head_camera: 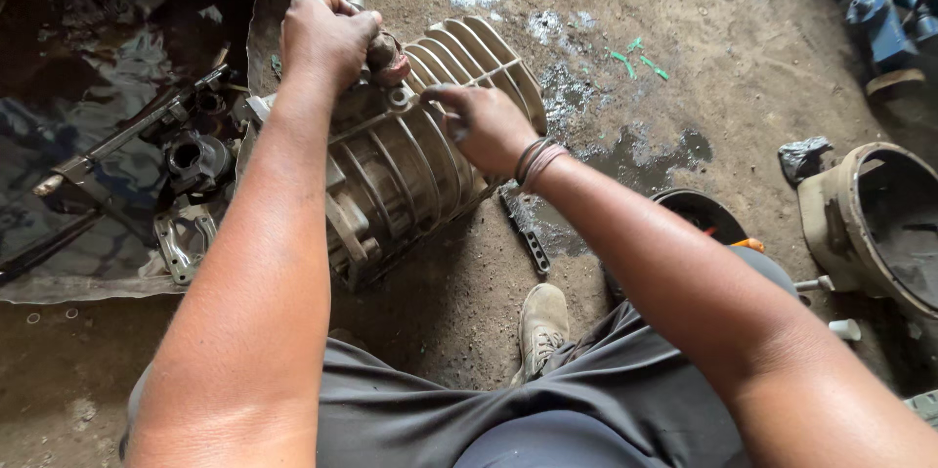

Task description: The person scrubs a large metal engine casing with a wire brush and a rag, focusing on the cooling fins and crevices. Another person is visible in the background working on separate parts.

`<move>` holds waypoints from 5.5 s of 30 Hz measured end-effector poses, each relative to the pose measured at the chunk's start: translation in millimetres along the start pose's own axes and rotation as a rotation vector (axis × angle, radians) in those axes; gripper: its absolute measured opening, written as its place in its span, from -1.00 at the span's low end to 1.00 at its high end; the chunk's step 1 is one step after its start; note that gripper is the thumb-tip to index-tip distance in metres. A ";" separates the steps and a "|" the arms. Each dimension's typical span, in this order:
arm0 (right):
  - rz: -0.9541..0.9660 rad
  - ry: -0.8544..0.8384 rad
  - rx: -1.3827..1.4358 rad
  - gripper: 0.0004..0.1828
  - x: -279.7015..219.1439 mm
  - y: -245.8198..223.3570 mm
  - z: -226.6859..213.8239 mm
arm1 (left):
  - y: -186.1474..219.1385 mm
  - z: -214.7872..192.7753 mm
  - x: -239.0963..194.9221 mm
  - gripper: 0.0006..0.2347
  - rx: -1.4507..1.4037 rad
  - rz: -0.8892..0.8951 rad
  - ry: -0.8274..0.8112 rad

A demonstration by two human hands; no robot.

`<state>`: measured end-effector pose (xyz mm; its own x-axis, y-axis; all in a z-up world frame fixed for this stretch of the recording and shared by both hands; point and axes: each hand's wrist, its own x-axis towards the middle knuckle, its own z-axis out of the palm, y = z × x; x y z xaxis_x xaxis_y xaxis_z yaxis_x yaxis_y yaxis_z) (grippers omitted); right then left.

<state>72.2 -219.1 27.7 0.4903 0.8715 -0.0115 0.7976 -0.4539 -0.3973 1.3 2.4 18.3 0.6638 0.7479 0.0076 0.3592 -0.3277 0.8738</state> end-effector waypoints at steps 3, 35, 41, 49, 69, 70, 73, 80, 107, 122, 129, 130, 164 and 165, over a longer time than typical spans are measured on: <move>0.024 0.106 -0.026 -0.55 -8.1 -20.0 2.1 | -0.2 6.7 0.3 -0.82 0.028 0.011 0.084; -0.167 -0.011 -0.114 -0.75 -5.9 71.8 -75.9 | 7.8 -3.8 -1.6 -0.72 0.240 -0.095 -0.193; -0.275 -0.103 0.040 -0.63 -0.6 61.5 -70.1 | 10.4 -12.5 13.0 -0.71 0.409 -0.082 -0.301; -0.178 -0.129 -0.128 -0.82 -12.5 53.6 -82.2 | 60.8 -4.4 -32.2 -0.63 0.630 -0.119 -0.189; -0.317 -0.027 -0.266 -0.69 41.0 11.9 -40.8 | 35.1 -8.5 -10.3 -0.57 0.477 -0.205 -0.204; -0.293 -0.049 -0.270 -0.68 43.9 13.2 -39.2 | 35.1 -11.2 -6.6 -0.58 0.439 -0.216 -0.230; -0.352 0.019 -0.179 -0.74 42.2 15.6 -32.5 | 29.9 -13.8 -0.6 -0.60 0.338 -0.230 -0.244; -0.299 0.074 0.015 -0.80 26.5 18.0 -7.8 | 20.1 -4.1 5.3 -0.58 0.301 -0.204 -0.180; -0.352 0.216 -0.003 -0.76 18.7 34.8 13.9 | 7.0 -4.3 -2.9 -0.65 0.071 -0.111 -0.055; -0.298 0.090 -0.133 -0.67 3.3 26.4 15.2 | 1.6 -2.5 -3.7 -0.74 -0.095 -0.066 -0.044; -0.409 0.153 -0.197 -0.66 7.5 25.6 15.1 | -35.1 9.7 17.1 -0.77 -0.052 0.123 -0.001; -0.367 0.114 -0.215 -0.65 6.2 25.5 13.1 | -39.7 12.3 22.5 -0.79 0.107 0.232 -0.017; -0.368 -0.043 0.146 -0.57 -42.4 20.0 -29.6 | 1.3 -19.2 -11.1 -0.90 -0.285 -0.101 -0.150; -0.349 -0.074 0.161 -0.49 -44.6 20.5 -29.4 | 4.7 -18.6 -11.4 -0.91 -0.290 -0.104 -0.157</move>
<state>77.0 -272.7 47.1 0.1680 0.9821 0.0855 0.8437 -0.0984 -0.5276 -16.8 3.1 31.4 0.7341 0.6636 -0.1443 0.2437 -0.0592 0.9680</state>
